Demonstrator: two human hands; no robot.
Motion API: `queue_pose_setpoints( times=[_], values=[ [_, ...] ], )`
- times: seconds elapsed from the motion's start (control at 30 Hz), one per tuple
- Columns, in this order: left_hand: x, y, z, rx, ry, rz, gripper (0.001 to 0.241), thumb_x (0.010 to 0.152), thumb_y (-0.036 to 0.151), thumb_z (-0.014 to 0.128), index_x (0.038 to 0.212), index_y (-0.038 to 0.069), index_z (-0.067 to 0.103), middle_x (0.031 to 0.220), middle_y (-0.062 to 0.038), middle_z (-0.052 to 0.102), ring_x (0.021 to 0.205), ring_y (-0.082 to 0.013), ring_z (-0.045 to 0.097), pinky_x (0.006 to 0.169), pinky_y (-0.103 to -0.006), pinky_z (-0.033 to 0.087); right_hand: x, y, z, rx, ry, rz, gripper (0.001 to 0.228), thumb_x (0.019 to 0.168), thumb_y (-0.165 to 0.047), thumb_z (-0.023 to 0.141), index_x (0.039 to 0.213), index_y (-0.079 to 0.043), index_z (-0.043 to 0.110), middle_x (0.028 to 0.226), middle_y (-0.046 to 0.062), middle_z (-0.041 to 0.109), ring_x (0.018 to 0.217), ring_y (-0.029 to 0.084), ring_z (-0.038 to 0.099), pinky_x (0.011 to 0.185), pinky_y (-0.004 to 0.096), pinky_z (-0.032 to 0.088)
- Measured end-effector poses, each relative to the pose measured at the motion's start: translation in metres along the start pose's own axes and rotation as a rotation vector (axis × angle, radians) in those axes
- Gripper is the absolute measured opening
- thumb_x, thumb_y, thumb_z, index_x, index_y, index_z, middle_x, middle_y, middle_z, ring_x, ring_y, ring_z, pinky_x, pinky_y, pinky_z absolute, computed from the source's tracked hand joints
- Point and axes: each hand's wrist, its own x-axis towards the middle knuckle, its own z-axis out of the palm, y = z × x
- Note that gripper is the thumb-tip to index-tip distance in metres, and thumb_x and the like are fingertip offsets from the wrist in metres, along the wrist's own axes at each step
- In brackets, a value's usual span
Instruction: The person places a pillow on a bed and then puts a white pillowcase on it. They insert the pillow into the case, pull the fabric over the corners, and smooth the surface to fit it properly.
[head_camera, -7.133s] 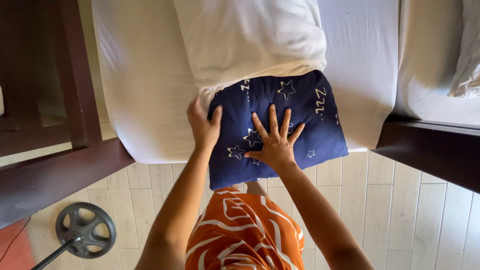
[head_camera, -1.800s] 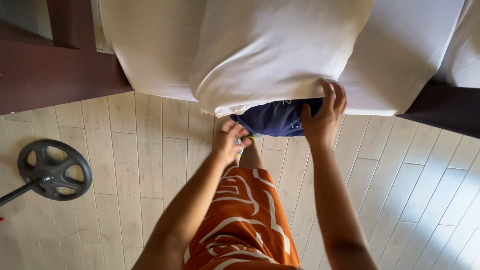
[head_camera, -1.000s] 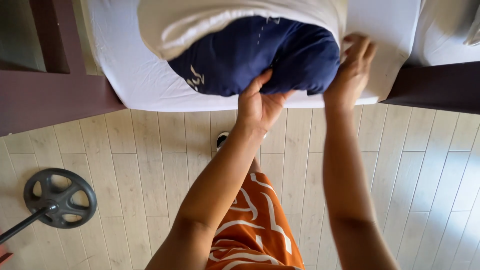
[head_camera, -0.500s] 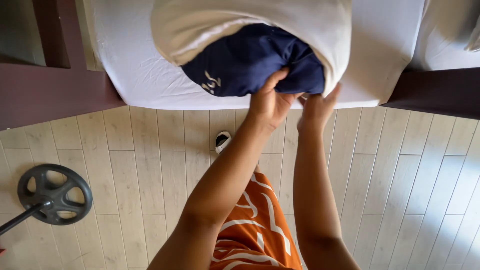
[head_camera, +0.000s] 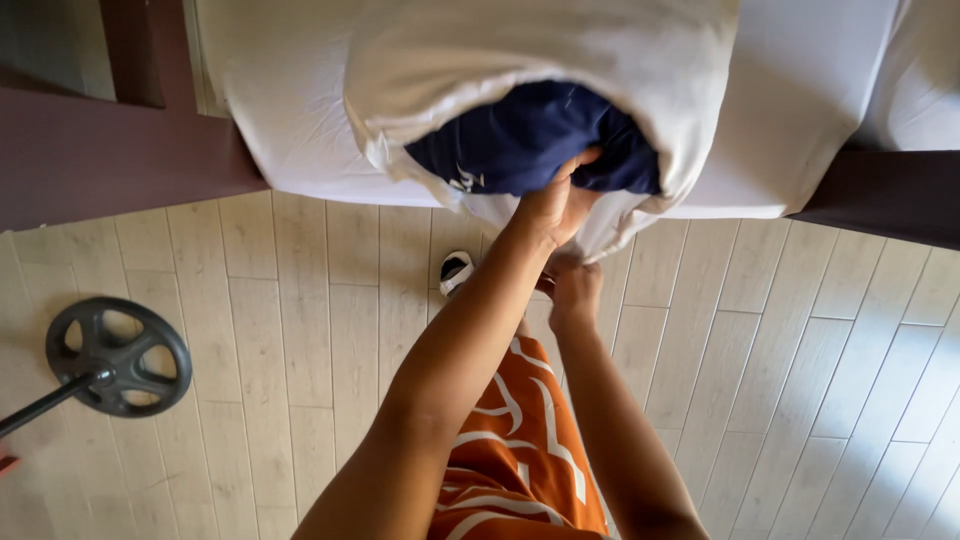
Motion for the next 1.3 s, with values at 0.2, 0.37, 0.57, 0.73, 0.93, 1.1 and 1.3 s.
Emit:
queue_pose_setpoints(
  times=[0.2,0.37,0.57,0.73,0.93,1.1,1.3],
  values=[
    [-0.08,0.002,-0.048,0.319,0.46,-0.231,0.046,0.085,0.013,0.081,0.126,0.01,0.058,0.119,-0.006,0.065,0.112,-0.0254,0.064,0.101,-0.0396,0.055,0.054,0.032,-0.067,-0.167,-0.158,0.044,0.032,0.098,-0.01,0.053,0.121,0.01,0.061,0.099,0.024,0.07,0.071,0.027,0.07,0.062,0.04,0.065],
    [-0.147,0.035,-0.087,0.127,0.299,-0.059,0.052,0.085,-0.002,0.08,0.125,0.016,0.052,0.111,-0.008,0.062,0.105,-0.0242,0.066,0.098,-0.0478,0.062,0.051,0.017,-0.067,-0.151,0.163,-0.021,0.047,0.092,-0.026,0.069,0.129,-0.013,0.043,0.11,0.015,0.065,0.073,0.023,0.07,0.063,0.038,0.064],
    [-0.105,0.081,-0.038,-0.047,0.226,-0.11,0.026,0.085,0.011,0.073,0.104,0.011,0.055,0.111,-0.008,0.07,0.109,-0.0276,0.069,0.096,-0.0567,0.059,0.092,0.001,-0.084,-0.708,0.32,-0.824,0.059,0.089,-0.019,0.083,0.133,-0.002,0.048,0.109,0.019,0.068,0.091,0.026,0.071,0.068,0.041,0.062],
    [0.015,0.052,-0.059,-0.154,-0.036,0.228,0.036,0.106,0.027,0.065,0.127,0.001,0.054,0.118,-0.014,0.061,0.109,-0.0281,0.062,0.101,-0.0488,0.053,0.084,0.016,-0.12,-0.942,0.302,-0.475,0.013,0.095,-0.007,0.061,0.105,-0.004,0.052,0.081,0.009,0.071,0.061,0.018,0.072,0.051,0.033,0.057],
    [0.031,0.056,-0.119,0.217,0.286,0.006,0.04,0.097,0.025,0.064,0.127,0.001,0.056,0.118,-0.016,0.063,0.108,-0.0304,0.063,0.098,-0.0483,0.056,0.063,0.013,-0.111,-0.544,0.362,-0.386,0.011,0.094,0.001,0.047,0.091,-0.005,0.055,0.071,0.008,0.067,0.057,0.014,0.07,0.052,0.031,0.058],
    [-0.019,0.099,-0.12,0.848,0.536,-0.188,0.039,0.094,0.019,0.062,0.127,0.0,0.054,0.118,-0.016,0.062,0.107,-0.0299,0.065,0.095,-0.0437,0.058,0.061,0.022,-0.134,-0.499,0.28,-0.466,0.012,0.096,-0.003,0.053,0.088,-0.005,0.061,0.074,0.004,0.07,0.061,0.011,0.072,0.057,0.028,0.06],
    [-0.115,0.176,-0.095,0.667,0.716,0.313,0.035,0.092,0.012,0.063,0.124,0.006,0.052,0.111,-0.011,0.063,0.096,-0.017,0.065,0.082,-0.0332,0.06,0.04,0.032,-0.125,-0.89,0.133,-0.433,0.017,0.103,-0.018,0.063,0.091,-0.005,0.063,0.072,0.005,0.069,0.063,0.011,0.068,0.058,0.029,0.056]
  ],
)
